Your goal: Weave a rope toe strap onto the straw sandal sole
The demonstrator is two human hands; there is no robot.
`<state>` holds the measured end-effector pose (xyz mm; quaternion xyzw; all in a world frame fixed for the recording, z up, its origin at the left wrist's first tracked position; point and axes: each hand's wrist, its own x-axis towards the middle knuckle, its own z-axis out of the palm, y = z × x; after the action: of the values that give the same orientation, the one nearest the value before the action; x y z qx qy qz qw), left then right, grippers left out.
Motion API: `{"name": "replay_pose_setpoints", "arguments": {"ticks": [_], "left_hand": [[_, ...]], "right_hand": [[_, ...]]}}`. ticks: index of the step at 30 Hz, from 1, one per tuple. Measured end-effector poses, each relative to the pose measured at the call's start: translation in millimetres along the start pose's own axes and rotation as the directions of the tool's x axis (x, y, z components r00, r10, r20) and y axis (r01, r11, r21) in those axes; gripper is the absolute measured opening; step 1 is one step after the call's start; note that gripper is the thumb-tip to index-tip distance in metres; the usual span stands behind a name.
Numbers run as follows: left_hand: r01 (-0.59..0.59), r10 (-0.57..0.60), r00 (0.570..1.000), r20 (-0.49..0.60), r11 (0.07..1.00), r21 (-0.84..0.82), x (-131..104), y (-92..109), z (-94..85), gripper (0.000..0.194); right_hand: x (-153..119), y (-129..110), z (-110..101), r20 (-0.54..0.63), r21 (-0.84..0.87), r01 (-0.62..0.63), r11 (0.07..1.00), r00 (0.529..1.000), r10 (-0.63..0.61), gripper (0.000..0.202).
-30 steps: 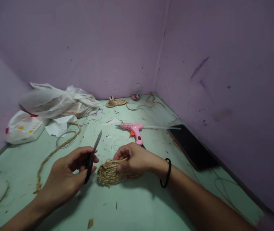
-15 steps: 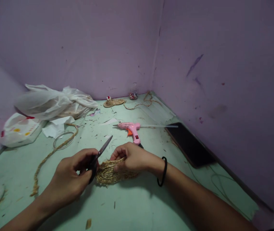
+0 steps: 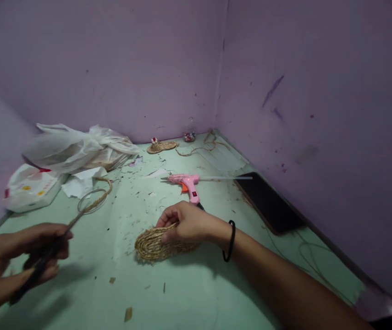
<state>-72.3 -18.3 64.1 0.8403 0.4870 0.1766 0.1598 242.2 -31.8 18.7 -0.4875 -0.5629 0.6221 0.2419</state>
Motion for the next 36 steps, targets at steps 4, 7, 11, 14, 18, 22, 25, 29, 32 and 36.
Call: {"name": "replay_pose_setpoints", "arguments": {"ticks": [4,7,11,14,18,22,25,29,32,36], "left_hand": [[-0.147,0.116,0.951,0.285,0.985,0.089,19,34,21.8,0.034],[-0.269,0.208,0.912,0.355,0.954,0.133,26,45,34.6,0.046],[-0.369,0.289,0.883,0.371,0.914,0.168,26,42,44.7,0.055],[-0.404,0.309,0.874,0.375,0.892,0.205,27,42,46.3,0.057],[-0.421,0.304,0.860,0.410,0.877,0.231,31,50,43.4,0.057],[-0.427,0.305,0.853,0.424,0.874,0.230,33,55,40.0,0.060],[-0.402,0.272,0.858,0.436,0.883,0.241,30,54,39.3,0.061],[-0.378,0.247,0.857,0.453,0.898,0.225,28,56,40.3,0.062],[-0.379,0.238,0.845,0.480,0.899,0.220,30,61,40.8,0.062],[-0.382,0.213,0.823,0.526,0.894,0.235,33,65,40.9,0.060]], "right_hand": [[-1,1,-2,0.035,-0.070,0.035,0.997,0.999,-0.032,0.033],[-4,0,-3,0.131,-0.126,0.145,0.981,0.983,-0.128,0.038],[-4,-1,-3,0.199,-0.155,0.203,0.967,0.965,-0.170,0.041],[-2,0,-2,0.079,-0.223,0.113,0.968,0.992,-0.097,0.054],[-4,-5,2,-0.027,-0.313,0.051,0.949,0.998,-0.062,0.073],[-8,-9,6,-0.063,-0.366,0.060,0.929,0.994,-0.089,0.073],[-9,-8,7,-0.056,-0.369,0.081,0.926,0.992,-0.109,0.072],[-8,-3,8,-0.050,-0.351,0.094,0.932,0.992,-0.119,0.070],[-8,-2,9,-0.073,-0.363,0.107,0.926,0.987,-0.143,0.070],[-10,-4,13,-0.090,-0.414,0.125,0.902,0.980,-0.177,0.071]]}}
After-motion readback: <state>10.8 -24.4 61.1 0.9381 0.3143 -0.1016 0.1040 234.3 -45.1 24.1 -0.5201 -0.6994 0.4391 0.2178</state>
